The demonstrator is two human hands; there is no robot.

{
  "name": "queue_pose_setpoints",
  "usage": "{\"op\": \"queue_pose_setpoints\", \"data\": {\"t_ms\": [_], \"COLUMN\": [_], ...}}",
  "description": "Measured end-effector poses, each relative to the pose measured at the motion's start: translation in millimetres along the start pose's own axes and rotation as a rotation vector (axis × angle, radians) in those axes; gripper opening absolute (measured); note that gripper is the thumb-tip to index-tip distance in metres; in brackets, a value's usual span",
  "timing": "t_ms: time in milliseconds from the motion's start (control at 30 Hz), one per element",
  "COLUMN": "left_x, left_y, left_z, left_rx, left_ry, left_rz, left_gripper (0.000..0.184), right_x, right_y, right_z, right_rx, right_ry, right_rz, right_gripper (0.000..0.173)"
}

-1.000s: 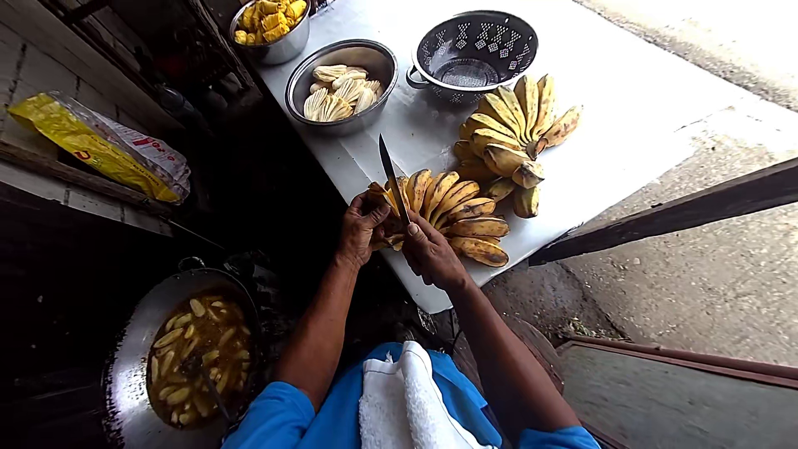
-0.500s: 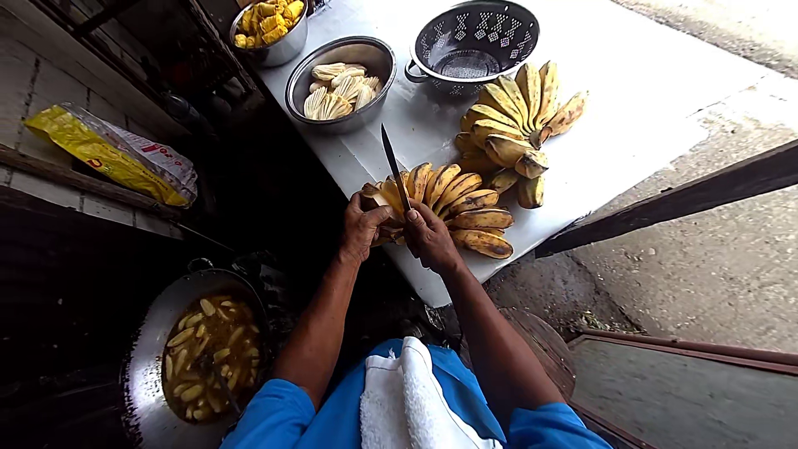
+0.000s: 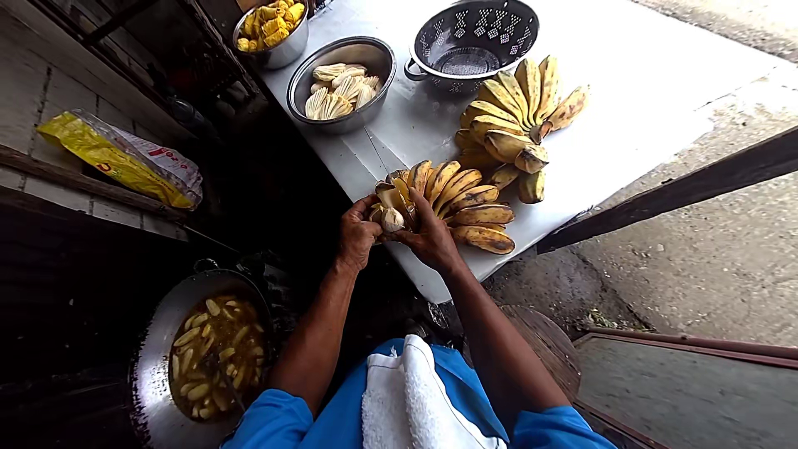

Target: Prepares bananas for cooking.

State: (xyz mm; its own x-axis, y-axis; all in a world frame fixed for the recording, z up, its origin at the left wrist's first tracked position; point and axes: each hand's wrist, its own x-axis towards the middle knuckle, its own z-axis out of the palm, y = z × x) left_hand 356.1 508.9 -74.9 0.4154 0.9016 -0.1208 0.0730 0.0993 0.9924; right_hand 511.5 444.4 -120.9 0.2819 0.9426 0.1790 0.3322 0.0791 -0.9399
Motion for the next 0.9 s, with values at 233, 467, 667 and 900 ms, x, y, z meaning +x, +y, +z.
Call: {"op": "queue_pose_setpoints", "data": {"t_ms": [233,467,667,900], "left_x": [-32,-42,3,25], "left_y": [-15,7,21,22], "left_z": [-1,8,7,-2], "left_rx": [-0.138,-0.734,-0.758,-0.764], "left_ry": [-0.034,-0.081,0.06,0.164], "left_rz": [-0.004,-0.548,-0.267,-0.12], "left_gripper": [0.057,0.059,0.045,0.035], "right_x": [-19,-28,-42,-103], "right_y": [-3,-47,-65,-44], "right_z": [-5,-6,-21,-9], "right_rx": [0.708,0.66,0.318,-0.068], "right_ry": [-0.114,-0.212,-0.124,-0.168], "right_rz": [0.301,-0.054,-0.011,0.041], "right_gripper": [0.073,0.058,0.05,0.049]}}
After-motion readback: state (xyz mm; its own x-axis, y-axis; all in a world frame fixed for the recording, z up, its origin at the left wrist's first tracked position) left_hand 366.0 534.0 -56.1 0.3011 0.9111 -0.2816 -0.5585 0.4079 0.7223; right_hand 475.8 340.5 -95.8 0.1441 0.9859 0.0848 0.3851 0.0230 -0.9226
